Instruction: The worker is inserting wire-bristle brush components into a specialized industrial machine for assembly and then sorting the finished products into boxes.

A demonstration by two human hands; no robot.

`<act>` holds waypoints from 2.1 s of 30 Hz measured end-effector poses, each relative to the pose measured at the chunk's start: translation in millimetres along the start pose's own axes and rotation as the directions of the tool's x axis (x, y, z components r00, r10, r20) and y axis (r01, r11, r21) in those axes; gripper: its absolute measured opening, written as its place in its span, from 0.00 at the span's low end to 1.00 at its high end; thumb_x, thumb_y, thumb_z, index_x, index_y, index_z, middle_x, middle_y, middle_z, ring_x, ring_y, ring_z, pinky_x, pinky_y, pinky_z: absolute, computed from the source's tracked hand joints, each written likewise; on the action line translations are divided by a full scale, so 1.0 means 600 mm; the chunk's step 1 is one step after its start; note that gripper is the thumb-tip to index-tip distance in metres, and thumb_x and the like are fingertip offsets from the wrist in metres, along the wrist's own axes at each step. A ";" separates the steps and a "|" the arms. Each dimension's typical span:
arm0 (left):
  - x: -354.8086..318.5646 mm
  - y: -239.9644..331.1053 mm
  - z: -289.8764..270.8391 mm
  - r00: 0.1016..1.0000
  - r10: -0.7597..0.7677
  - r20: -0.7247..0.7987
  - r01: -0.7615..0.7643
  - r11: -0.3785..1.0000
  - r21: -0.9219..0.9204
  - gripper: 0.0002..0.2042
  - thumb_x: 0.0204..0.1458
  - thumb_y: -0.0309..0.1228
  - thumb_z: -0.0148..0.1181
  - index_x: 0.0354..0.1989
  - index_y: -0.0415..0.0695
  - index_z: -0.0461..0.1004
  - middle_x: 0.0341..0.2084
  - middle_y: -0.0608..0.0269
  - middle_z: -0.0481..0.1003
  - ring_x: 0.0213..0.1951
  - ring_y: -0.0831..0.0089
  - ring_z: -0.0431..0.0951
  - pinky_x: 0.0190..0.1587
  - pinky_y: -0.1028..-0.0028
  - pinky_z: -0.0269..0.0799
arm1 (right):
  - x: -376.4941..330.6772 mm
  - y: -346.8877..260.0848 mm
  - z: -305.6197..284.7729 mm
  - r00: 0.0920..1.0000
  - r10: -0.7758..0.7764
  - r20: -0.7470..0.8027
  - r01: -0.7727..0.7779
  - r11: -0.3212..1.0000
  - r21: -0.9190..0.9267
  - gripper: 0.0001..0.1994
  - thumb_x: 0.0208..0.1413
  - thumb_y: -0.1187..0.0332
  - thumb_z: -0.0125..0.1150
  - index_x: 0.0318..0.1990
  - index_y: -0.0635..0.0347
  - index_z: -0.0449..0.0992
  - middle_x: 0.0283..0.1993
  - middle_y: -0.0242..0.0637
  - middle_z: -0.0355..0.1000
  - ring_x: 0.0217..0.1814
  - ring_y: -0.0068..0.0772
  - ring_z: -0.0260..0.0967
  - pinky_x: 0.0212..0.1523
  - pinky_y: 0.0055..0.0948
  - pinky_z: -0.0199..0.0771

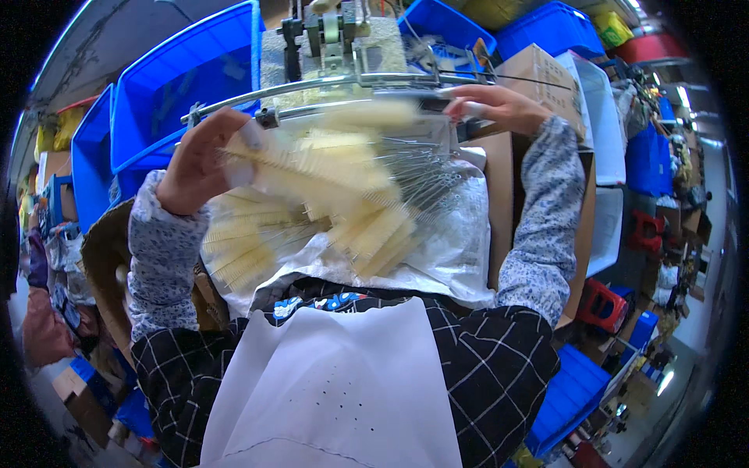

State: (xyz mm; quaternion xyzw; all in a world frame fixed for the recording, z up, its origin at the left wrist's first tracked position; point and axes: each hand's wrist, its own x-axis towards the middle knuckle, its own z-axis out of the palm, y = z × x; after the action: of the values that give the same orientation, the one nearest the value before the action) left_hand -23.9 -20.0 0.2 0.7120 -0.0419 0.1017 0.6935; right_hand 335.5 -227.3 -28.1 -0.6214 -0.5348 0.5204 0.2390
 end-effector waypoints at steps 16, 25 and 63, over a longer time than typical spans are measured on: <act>-0.141 -0.128 -0.022 0.807 -0.558 -0.193 0.431 0.333 0.839 0.26 0.39 0.38 0.59 0.46 0.41 0.58 0.37 0.50 0.67 0.39 0.54 0.69 0.43 0.62 0.65 | 0.197 0.045 0.084 0.513 -0.412 -0.753 -0.456 0.613 -0.645 0.12 0.46 0.68 0.51 0.39 0.40 0.71 0.31 0.32 0.68 0.37 0.36 0.62 0.39 0.35 0.59; -0.184 -0.186 -0.010 0.483 -0.870 -0.105 0.600 0.241 0.763 0.31 0.41 0.35 0.57 0.54 0.46 0.50 0.36 0.42 0.68 0.43 0.50 0.68 0.47 0.63 0.62 | 0.228 0.044 0.077 0.559 -0.302 -0.772 -0.550 0.562 -0.618 0.13 0.47 0.65 0.49 0.42 0.38 0.72 0.34 0.30 0.68 0.41 0.33 0.61 0.42 0.35 0.56; -0.196 0.060 -0.161 0.747 -0.101 -0.657 0.398 0.860 0.320 0.14 0.46 0.27 0.53 0.43 0.44 0.64 0.29 0.75 0.66 0.25 0.91 0.60 0.24 0.88 0.54 | 0.258 0.068 0.091 0.453 -0.309 -0.836 -0.397 0.770 -0.500 0.17 0.42 0.65 0.55 0.43 0.59 0.70 0.43 0.39 0.68 0.44 0.39 0.66 0.45 0.33 0.64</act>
State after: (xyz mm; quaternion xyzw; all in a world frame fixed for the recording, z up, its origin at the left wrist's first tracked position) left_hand -154.3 65.1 13.5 0.7748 0.3105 0.2401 0.4956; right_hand 285.5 -112.8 -142.6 -0.8538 -0.4521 -0.0911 0.2416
